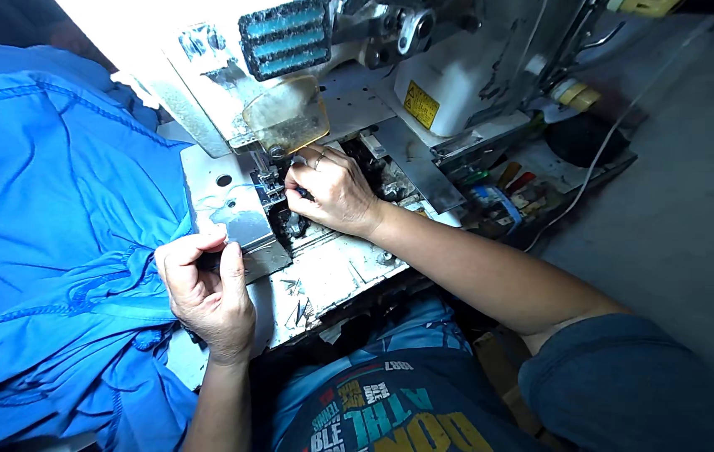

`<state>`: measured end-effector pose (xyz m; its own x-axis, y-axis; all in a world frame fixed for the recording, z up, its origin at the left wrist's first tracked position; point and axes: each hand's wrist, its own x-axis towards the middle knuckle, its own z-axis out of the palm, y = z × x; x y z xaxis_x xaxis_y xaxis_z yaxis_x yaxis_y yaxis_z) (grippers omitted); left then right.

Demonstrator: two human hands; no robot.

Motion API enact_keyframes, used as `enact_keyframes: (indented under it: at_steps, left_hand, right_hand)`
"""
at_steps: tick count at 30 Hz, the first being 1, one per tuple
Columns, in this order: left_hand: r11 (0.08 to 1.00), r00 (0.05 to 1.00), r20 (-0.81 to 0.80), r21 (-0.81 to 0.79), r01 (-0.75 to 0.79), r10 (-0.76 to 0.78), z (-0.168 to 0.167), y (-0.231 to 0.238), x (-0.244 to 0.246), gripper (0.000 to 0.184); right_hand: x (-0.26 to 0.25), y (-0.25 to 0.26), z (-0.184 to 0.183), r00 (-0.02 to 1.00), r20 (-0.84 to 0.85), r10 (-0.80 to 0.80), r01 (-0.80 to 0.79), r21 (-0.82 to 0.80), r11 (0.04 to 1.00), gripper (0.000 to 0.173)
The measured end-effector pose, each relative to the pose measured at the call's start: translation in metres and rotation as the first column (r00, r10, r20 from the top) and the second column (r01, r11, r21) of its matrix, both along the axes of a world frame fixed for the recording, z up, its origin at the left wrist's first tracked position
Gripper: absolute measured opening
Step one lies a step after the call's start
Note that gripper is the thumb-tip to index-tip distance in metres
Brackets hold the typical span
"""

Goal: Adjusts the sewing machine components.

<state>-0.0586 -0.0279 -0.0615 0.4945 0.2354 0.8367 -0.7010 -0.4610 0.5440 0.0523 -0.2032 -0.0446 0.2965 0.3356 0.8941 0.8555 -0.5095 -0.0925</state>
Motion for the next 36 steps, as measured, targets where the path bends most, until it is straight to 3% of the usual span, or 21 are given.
enact_keyframes:
  at_steps: [14,19,24,31,36]
  left_hand:
    - [1.000,1.000,0.008,-0.003,0.009,-0.009,-0.001,0.000,0.000,0.023]
    - [1.000,1.000,0.011,0.016,-0.010,0.010,-0.002,0.001,0.001,0.021]
    - [0.999,1.000,0.014,0.041,-0.025,0.024,-0.003,0.002,0.000,0.019]
    - [1.000,1.000,0.024,0.024,0.010,-0.010,-0.003,0.004,0.000,0.020]
    - [0.999,1.000,-0.005,0.037,0.018,-0.018,-0.001,0.006,-0.002,0.019]
  right_hand:
    - [-0.002,0.001,0.001,1.000,-0.012,-0.006,0.005,-0.020,1.000,0.009]
    - [-0.007,0.002,0.010,0.978,-0.200,-0.062,0.038,-0.124,0.992,0.017]
    - [-0.010,-0.012,0.029,0.863,-0.500,0.077,-0.165,-0.135,0.977,0.021]
    - [-0.008,-0.019,0.032,0.825,-0.533,0.188,-0.244,-0.036,0.969,0.024]
    - [-0.007,-0.017,0.040,0.773,-0.616,0.153,-0.218,-0.032,0.975,0.019]
